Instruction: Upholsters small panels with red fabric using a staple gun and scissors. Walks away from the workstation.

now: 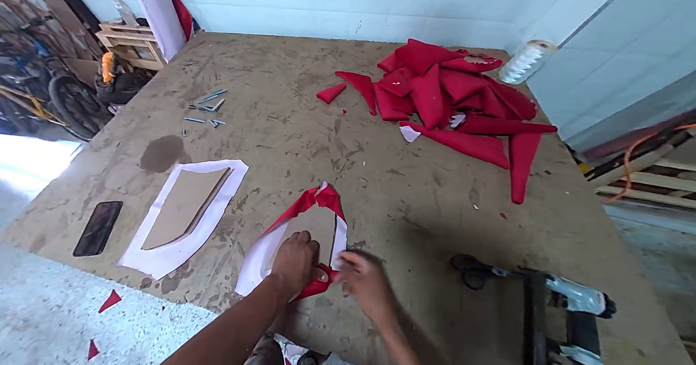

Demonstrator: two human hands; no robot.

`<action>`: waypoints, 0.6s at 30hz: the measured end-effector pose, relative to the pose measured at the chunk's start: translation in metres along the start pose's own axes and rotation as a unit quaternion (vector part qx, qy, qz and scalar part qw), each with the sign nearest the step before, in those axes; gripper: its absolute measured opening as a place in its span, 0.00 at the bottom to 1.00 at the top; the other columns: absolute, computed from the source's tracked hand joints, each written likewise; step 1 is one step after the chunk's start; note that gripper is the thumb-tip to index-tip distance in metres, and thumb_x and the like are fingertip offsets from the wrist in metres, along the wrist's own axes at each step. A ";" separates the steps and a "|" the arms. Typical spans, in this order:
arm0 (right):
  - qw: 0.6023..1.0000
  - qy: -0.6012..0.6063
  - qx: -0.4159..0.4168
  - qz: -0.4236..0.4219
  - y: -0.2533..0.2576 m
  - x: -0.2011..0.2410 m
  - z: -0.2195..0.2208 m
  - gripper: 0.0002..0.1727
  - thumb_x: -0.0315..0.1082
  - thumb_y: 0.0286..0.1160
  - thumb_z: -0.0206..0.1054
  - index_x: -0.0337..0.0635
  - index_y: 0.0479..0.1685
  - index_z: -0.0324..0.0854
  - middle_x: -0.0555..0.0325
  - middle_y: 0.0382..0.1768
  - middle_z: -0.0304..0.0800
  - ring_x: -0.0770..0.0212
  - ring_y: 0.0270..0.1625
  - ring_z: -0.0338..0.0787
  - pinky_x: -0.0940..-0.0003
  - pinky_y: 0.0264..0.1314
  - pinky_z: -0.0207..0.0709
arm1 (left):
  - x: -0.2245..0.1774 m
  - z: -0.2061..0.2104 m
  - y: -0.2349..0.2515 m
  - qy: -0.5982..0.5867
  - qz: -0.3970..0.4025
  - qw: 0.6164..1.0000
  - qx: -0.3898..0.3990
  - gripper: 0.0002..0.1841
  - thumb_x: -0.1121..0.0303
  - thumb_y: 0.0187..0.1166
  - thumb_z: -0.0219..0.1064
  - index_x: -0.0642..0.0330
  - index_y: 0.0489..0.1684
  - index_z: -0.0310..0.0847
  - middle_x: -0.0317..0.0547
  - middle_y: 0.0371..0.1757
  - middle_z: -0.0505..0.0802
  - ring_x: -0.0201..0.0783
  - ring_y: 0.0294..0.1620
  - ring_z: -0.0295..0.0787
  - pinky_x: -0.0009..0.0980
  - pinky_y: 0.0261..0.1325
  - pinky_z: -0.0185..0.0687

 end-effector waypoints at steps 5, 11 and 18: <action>0.922 -0.121 -0.353 -0.103 -0.087 -0.073 -0.271 0.25 0.40 0.87 0.62 0.23 0.67 0.77 0.36 0.58 0.88 0.54 0.58 0.90 0.57 0.63 0.85 | 0.001 0.003 0.002 -0.015 0.011 1.000 0.000 0.28 0.36 0.75 0.68 0.54 0.50 0.89 0.49 0.57 0.89 0.52 0.67 0.84 0.52 0.69 0.82; 0.905 -0.250 -0.330 0.102 -0.085 -0.168 -0.427 0.46 0.60 0.69 0.75 0.31 0.78 0.72 0.31 0.67 0.83 0.41 0.68 0.85 0.42 0.73 0.78 | 0.004 0.007 0.005 0.003 0.018 0.999 -0.038 0.26 0.35 0.75 0.68 0.51 0.42 0.90 0.43 0.50 0.89 0.47 0.60 0.86 0.48 0.61 0.86; 0.927 -0.132 -0.321 0.144 -0.083 -0.135 -0.414 0.37 0.29 0.47 0.81 0.34 0.66 0.75 0.40 0.50 0.87 0.47 0.45 0.88 0.42 0.45 0.84 | -0.001 -0.006 0.005 -0.010 -0.002 1.000 -0.012 0.33 0.30 0.76 0.60 0.54 0.48 0.89 0.51 0.57 0.90 0.53 0.66 0.86 0.54 0.66 0.84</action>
Point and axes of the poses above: each hand's wrist, its own y-axis towards the middle knuckle, its own z-axis out of the palm, x = y × z, the point moved 4 cm from there along y, towards the middle knuckle
